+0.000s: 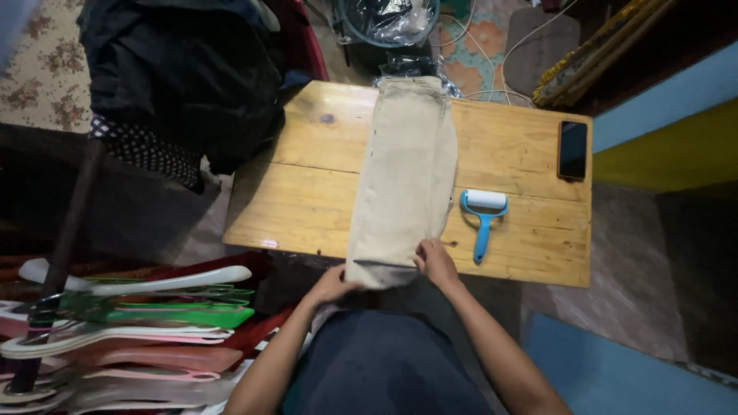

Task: The person uses a lint roller on a pair of beige trousers laid on a wooden table, then folds the trousers and places them into a clear plastic bag. The person smooths the bagged trousers on the table.

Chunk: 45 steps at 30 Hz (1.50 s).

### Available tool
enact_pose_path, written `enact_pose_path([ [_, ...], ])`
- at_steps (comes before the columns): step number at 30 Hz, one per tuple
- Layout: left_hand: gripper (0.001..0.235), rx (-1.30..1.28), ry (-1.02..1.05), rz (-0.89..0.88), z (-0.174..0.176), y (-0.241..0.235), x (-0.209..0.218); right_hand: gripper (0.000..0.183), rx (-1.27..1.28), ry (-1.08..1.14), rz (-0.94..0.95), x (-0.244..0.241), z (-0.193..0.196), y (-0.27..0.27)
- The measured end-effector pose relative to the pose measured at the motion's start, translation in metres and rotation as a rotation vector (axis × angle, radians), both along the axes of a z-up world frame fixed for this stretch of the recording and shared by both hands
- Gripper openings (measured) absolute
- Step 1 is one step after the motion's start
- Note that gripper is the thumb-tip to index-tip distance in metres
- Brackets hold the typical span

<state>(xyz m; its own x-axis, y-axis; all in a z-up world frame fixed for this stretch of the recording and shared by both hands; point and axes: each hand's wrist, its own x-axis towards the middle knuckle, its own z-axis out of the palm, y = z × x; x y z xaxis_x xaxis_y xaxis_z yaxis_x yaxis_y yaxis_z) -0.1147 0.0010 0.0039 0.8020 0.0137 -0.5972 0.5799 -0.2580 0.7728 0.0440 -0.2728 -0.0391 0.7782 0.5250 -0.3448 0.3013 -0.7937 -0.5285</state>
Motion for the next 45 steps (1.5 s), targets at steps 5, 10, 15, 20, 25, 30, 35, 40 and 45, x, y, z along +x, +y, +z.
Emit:
enact_pose_path([
  [5,0.071,0.036,0.225,-0.222,0.014,-0.021,-0.005,0.024,-0.119,0.010,-0.017,-0.002,0.013,0.002],
  [10,0.052,0.042,0.140,-0.446,-0.004,-0.015,-0.023,0.024,-0.266,0.006,-0.014,-0.001,0.025,0.013],
  [15,0.059,0.086,0.209,-0.505,0.001,-0.007,-0.012,0.021,-0.041,-0.078,0.307,-0.011,0.023,0.030],
  [20,0.049,-0.235,0.200,-0.374,0.070,-0.014,0.019,0.020,0.146,0.074,0.316,-0.008,0.018,0.042],
  [25,0.034,-0.554,0.301,-0.392,0.078,-0.018,0.013,0.020,0.144,0.140,0.299,0.001,0.016,0.045],
  [30,0.020,-0.334,0.075,-0.708,0.050,-0.023,0.028,0.018,0.089,0.167,0.317,0.007,0.017,0.046],
  [35,0.033,-0.891,0.129,-0.293,0.070,-0.017,0.068,0.013,0.191,0.388,0.134,0.020,0.027,0.052],
  [40,0.040,-0.856,-0.056,0.201,-0.039,-0.028,0.140,0.027,0.214,0.566,-0.090,0.034,-0.014,0.032],
  [45,0.053,-0.892,-0.313,0.669,0.029,-0.011,0.191,0.056,0.104,0.544,-0.162,0.055,-0.101,-0.004],
])
